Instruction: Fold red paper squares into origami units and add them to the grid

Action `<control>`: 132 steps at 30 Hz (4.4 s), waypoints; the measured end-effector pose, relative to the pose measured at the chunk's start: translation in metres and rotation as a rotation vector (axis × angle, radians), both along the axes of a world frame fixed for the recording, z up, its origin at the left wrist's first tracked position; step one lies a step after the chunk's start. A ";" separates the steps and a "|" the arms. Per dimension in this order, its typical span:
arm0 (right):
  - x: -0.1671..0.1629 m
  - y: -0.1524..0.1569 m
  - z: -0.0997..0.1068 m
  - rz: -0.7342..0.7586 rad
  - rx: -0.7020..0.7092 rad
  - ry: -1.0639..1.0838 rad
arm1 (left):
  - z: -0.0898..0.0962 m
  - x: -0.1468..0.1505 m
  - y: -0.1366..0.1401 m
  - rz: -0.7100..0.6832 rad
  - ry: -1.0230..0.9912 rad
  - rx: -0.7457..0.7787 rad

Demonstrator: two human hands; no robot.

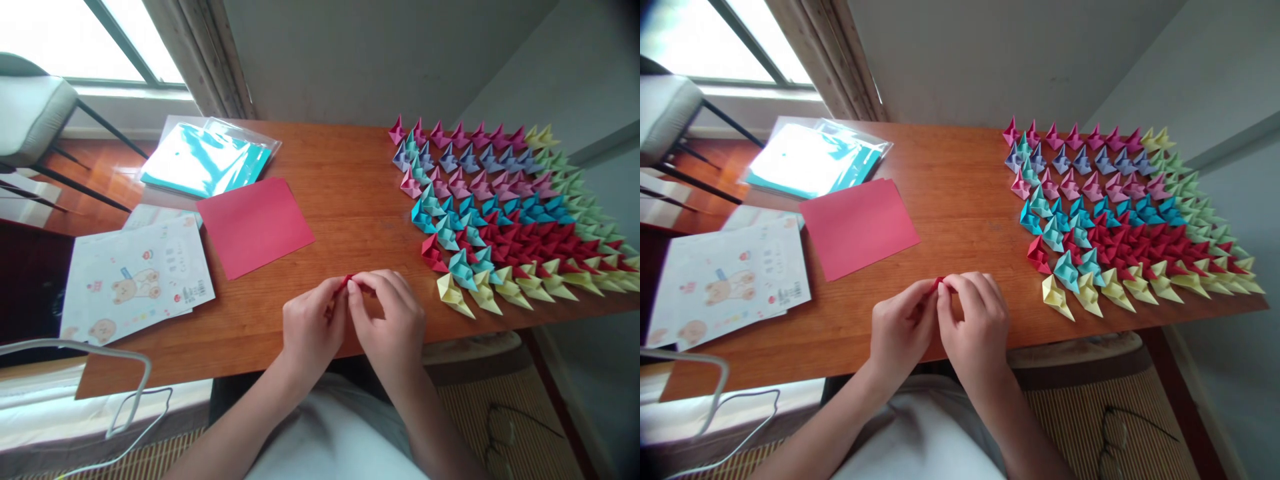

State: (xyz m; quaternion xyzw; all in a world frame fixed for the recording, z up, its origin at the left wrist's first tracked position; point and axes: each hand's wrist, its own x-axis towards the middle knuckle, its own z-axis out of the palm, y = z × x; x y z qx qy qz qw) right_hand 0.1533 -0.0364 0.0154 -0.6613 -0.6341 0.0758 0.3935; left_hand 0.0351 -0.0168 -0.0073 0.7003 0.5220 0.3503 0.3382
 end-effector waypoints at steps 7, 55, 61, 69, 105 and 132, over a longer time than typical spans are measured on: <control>0.000 -0.010 -0.007 0.109 -0.006 0.144 | 0.003 0.001 0.007 0.034 -0.341 -0.231; 0.033 -0.004 -0.011 0.166 -0.432 0.813 | 0.011 -0.016 0.021 -0.415 -0.342 -0.532; 0.037 -0.003 -0.011 0.245 -0.484 0.873 | 0.009 -0.018 0.019 -0.416 -0.346 -0.499; 0.037 -0.002 -0.008 0.218 -0.455 0.614 | 0.008 -0.017 0.019 -0.417 -0.297 -0.465; 0.029 0.010 -0.007 0.262 -0.425 0.756 | 0.012 -0.019 0.019 -0.442 -0.330 -0.546; 0.020 0.010 -0.012 0.102 -0.651 1.262 | 0.004 -0.024 0.019 -0.356 -0.571 -0.443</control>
